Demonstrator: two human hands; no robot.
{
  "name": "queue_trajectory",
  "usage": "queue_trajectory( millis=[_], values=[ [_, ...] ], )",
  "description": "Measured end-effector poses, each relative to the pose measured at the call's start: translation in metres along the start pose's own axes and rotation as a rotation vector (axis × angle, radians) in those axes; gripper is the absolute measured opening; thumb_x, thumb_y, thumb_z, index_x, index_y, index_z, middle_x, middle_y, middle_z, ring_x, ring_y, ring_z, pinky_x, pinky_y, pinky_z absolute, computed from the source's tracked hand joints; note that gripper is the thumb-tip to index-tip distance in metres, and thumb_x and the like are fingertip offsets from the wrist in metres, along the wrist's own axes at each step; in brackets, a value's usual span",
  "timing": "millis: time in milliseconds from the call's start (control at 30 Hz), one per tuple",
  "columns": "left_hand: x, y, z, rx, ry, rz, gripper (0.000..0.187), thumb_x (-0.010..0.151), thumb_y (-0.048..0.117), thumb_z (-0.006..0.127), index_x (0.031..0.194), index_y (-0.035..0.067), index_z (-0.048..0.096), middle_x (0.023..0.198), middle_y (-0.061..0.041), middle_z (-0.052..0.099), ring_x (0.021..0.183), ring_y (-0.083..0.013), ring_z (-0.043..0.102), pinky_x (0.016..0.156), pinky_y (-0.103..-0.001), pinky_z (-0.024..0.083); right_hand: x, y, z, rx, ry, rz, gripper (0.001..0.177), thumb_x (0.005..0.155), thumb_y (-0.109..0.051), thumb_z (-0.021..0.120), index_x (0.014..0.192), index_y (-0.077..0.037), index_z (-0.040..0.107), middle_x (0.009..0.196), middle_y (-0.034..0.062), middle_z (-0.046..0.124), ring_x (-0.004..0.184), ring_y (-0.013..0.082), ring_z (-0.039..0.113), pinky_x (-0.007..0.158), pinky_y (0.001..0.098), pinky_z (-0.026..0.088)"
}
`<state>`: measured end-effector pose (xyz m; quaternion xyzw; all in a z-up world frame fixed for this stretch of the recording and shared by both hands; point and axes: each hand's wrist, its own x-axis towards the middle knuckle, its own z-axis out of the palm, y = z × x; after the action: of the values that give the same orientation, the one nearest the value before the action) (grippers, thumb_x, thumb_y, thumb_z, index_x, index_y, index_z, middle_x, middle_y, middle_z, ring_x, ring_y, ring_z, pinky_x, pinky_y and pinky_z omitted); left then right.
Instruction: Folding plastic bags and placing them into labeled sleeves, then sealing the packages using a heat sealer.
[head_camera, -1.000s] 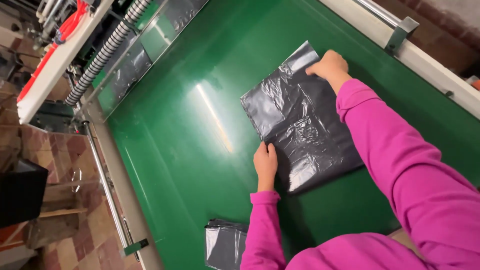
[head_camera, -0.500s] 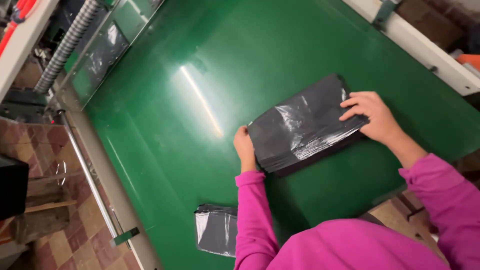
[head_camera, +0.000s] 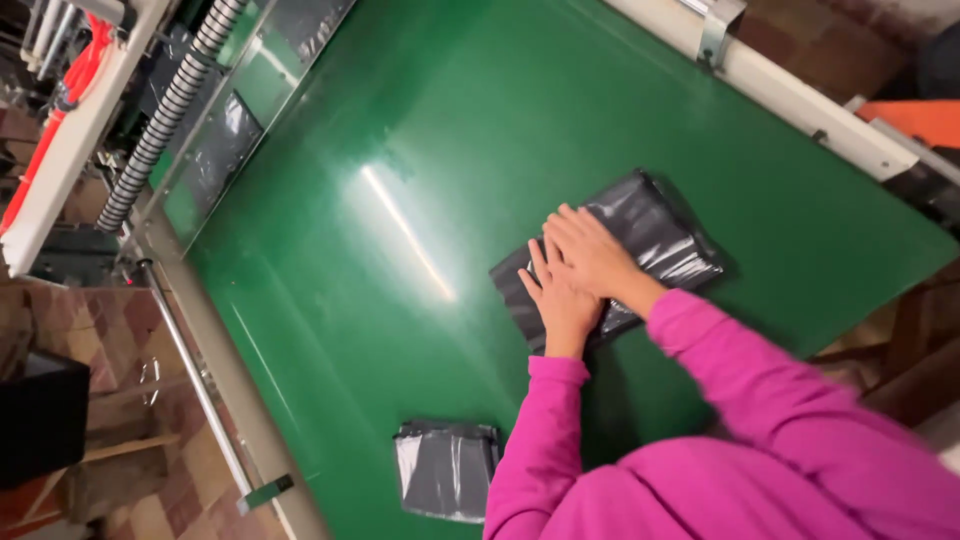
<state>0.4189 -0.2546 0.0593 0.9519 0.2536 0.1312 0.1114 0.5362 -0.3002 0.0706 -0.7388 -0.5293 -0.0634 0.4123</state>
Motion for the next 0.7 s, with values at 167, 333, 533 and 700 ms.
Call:
queue_trajectory(
  millis=[167, 333, 533, 700],
  values=[
    [-0.060, -0.031, -0.055, -0.232, -0.056, 0.054, 0.107, 0.075, 0.061, 0.071, 0.152, -0.005, 0.036, 0.162, -0.022, 0.026, 0.153, -0.0403, 0.016, 0.116, -0.068, 0.012, 0.001, 0.002, -0.090, -0.309, -0.267, 0.187, 0.060, 0.085, -0.034, 0.074, 0.130, 0.002, 0.057, 0.141, 0.0201, 0.053, 0.141, 0.0404, 0.043, 0.121, 0.0539, 0.034],
    [-0.116, -0.065, -0.054, -0.014, -0.185, 0.199, 0.056, 0.088, 0.049, 0.071, 0.125, 0.009, 0.063, 0.140, -0.010, 0.061, 0.134, -0.0308, 0.055, 0.105, -0.055, 0.043, -0.065, -0.062, -0.086, -0.117, -0.296, -0.085, 0.069, 0.073, -0.030, 0.078, 0.129, 0.005, 0.057, 0.141, 0.0246, 0.051, 0.139, 0.0438, 0.042, 0.116, 0.0556, 0.030],
    [-0.099, -0.032, -0.098, -0.602, -0.781, 0.156, 0.037, 0.091, 0.039, 0.063, 0.077, 0.008, 0.076, 0.082, -0.010, 0.076, 0.078, -0.0260, 0.072, 0.073, -0.035, 0.054, -0.237, -0.062, -0.038, 0.263, -0.473, -0.179, 0.055, 0.071, -0.008, 0.071, 0.126, -0.004, 0.066, 0.133, 0.0140, 0.067, 0.136, 0.0339, 0.055, 0.118, 0.0493, 0.039],
    [-0.101, -0.106, -0.032, -1.476, -0.932, -0.594, 0.077, 0.093, 0.067, 0.025, 0.074, 0.006, 0.069, 0.092, 0.000, 0.083, 0.083, -0.0124, 0.076, 0.077, -0.024, 0.055, -0.324, 0.011, -0.026, 0.641, -0.619, 0.698, 0.037, 0.096, -0.013, 0.069, 0.131, -0.001, 0.069, 0.092, 0.0156, 0.076, 0.088, 0.0290, 0.070, 0.082, 0.0427, 0.060]
  ],
)
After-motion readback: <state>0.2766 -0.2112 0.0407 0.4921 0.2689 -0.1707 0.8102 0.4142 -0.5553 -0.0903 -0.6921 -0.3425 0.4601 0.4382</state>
